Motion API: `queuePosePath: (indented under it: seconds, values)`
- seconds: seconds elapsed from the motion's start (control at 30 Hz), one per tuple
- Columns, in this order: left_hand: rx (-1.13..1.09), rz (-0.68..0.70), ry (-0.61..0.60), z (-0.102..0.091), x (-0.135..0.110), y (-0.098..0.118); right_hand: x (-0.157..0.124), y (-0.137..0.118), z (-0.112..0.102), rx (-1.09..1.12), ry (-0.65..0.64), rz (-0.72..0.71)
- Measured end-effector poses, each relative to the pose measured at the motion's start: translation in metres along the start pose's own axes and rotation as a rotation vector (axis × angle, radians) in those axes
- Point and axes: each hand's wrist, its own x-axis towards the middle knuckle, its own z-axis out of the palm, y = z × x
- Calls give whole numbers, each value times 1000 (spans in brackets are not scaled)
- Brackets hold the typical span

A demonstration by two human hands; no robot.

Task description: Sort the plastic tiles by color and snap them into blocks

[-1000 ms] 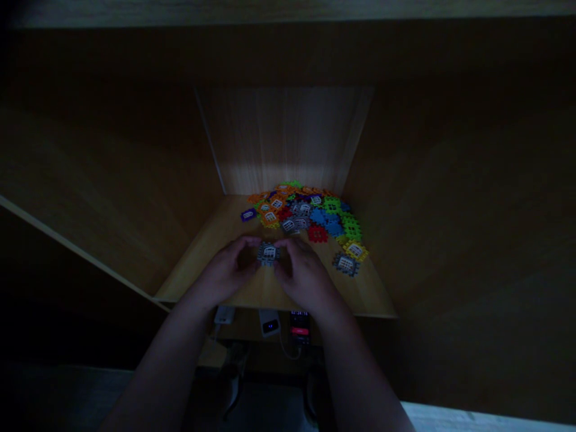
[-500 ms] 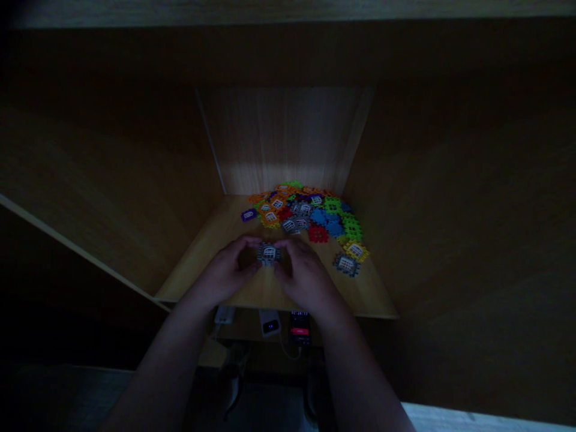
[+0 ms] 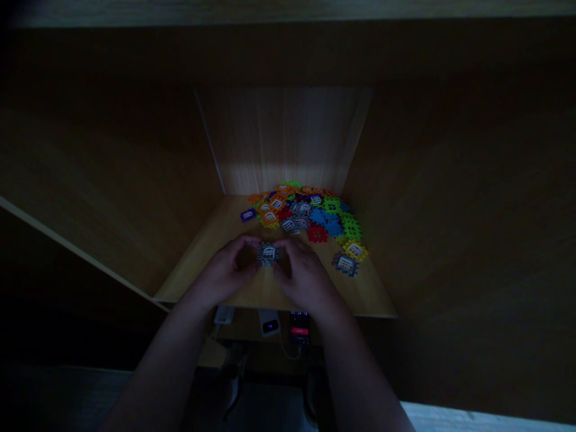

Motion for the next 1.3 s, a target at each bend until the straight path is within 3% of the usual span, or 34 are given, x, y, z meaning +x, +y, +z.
queuePosePath:
  seconds: [0.63, 0.77, 0.87, 0.93, 1.07, 1.17, 1.3]
  values:
    - [-4, 9, -9, -1, 0, 2, 1, -6, -3, -27, 33, -16]
    - [-6, 7, -1, -1, 0, 2, -7, -9, -24, -265, 160, 40]
    - [-11, 4, -8, -1, 0, 2, -21, 2, -45, -570, 237, 272]
    - [-3, 6, -12, -2, 0, 3, -31, 11, -54, -728, 189, 393]
    - [22, 8, -15, -2, 0, 4, -37, 15, -58, -871, 11, 404]
    - [20, 1, -4, -3, 0, 5, -28, 5, -51, -738, -91, 363]
    - [27, -17, -3, -5, 0, 9, -15, 1, -38, -385, -106, 134]
